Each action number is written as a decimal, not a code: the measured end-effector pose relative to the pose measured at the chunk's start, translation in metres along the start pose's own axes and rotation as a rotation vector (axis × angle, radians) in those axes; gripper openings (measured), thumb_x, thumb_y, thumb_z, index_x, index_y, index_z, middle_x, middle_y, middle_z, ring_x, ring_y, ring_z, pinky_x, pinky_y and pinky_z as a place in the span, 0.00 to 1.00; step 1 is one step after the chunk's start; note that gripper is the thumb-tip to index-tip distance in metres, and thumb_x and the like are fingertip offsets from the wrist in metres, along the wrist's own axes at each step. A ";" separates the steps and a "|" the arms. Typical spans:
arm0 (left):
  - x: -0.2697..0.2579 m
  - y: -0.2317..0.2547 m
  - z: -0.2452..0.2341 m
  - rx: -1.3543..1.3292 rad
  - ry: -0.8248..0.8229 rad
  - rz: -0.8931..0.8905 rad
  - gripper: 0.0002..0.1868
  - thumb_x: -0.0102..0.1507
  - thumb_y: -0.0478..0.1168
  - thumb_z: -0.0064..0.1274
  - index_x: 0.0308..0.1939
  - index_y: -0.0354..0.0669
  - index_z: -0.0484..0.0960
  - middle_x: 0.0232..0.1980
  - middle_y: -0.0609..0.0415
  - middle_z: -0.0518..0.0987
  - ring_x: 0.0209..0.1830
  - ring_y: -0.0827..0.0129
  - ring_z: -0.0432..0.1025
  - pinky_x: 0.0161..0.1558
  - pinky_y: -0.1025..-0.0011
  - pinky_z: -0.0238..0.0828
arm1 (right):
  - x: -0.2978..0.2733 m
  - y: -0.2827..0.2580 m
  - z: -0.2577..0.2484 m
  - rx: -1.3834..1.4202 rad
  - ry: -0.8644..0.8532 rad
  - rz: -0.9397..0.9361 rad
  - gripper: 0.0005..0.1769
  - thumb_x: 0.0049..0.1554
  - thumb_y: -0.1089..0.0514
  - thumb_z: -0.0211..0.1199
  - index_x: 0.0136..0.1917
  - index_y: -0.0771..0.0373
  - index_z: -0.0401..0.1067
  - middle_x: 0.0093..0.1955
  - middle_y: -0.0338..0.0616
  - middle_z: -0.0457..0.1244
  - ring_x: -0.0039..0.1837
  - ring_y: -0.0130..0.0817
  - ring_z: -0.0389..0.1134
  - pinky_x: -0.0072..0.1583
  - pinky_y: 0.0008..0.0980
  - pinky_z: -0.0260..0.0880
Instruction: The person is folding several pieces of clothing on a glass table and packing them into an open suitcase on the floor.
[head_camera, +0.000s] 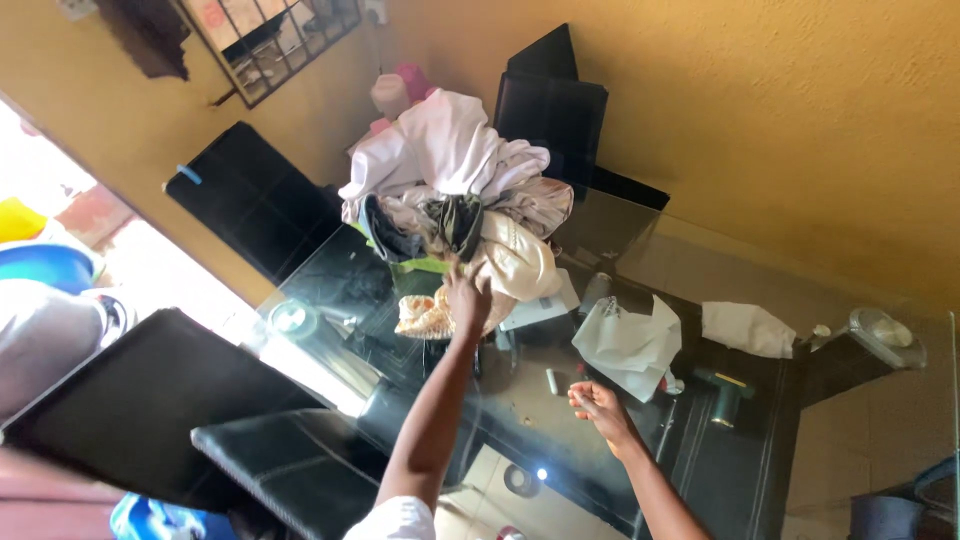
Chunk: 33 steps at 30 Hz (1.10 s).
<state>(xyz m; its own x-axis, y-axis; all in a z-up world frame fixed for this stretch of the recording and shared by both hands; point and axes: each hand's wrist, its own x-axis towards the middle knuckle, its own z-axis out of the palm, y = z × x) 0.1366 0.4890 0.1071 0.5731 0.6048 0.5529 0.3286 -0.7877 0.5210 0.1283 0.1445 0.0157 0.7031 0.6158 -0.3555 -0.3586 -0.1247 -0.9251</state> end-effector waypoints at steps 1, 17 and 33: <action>0.022 -0.010 0.007 -0.008 -0.005 0.010 0.23 0.57 0.43 0.63 0.57 0.55 0.84 0.67 0.31 0.67 0.67 0.34 0.60 0.63 0.44 0.60 | -0.001 -0.005 0.003 0.004 0.013 -0.004 0.18 0.60 0.49 0.62 0.58 0.62 0.74 0.54 0.39 0.69 0.55 0.27 0.69 0.55 0.31 0.70; 0.066 0.048 -0.059 -1.430 -0.469 -0.244 0.15 0.66 0.37 0.57 0.55 0.35 0.83 0.49 0.55 0.85 0.48 0.69 0.78 0.53 0.70 0.76 | -0.027 -0.057 0.013 -0.010 0.140 -0.028 0.21 0.61 0.45 0.60 0.59 0.63 0.74 0.56 0.44 0.70 0.57 0.33 0.71 0.57 0.35 0.72; -0.192 0.107 -0.004 -1.333 -1.453 0.065 0.17 0.70 0.35 0.57 0.60 0.24 0.82 0.57 0.45 0.85 0.58 0.61 0.79 0.63 0.64 0.77 | -0.096 -0.149 -0.025 0.539 0.028 -0.440 0.15 0.62 0.59 0.64 0.62 0.65 0.74 0.54 0.49 0.70 0.51 0.39 0.73 0.54 0.39 0.74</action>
<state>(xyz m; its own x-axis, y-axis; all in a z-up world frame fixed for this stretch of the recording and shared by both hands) 0.0585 0.2890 0.0596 0.8628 -0.4973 0.0908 0.0066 0.1907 0.9816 0.1299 0.0844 0.1845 0.8661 0.4991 0.0273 -0.2860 0.5397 -0.7918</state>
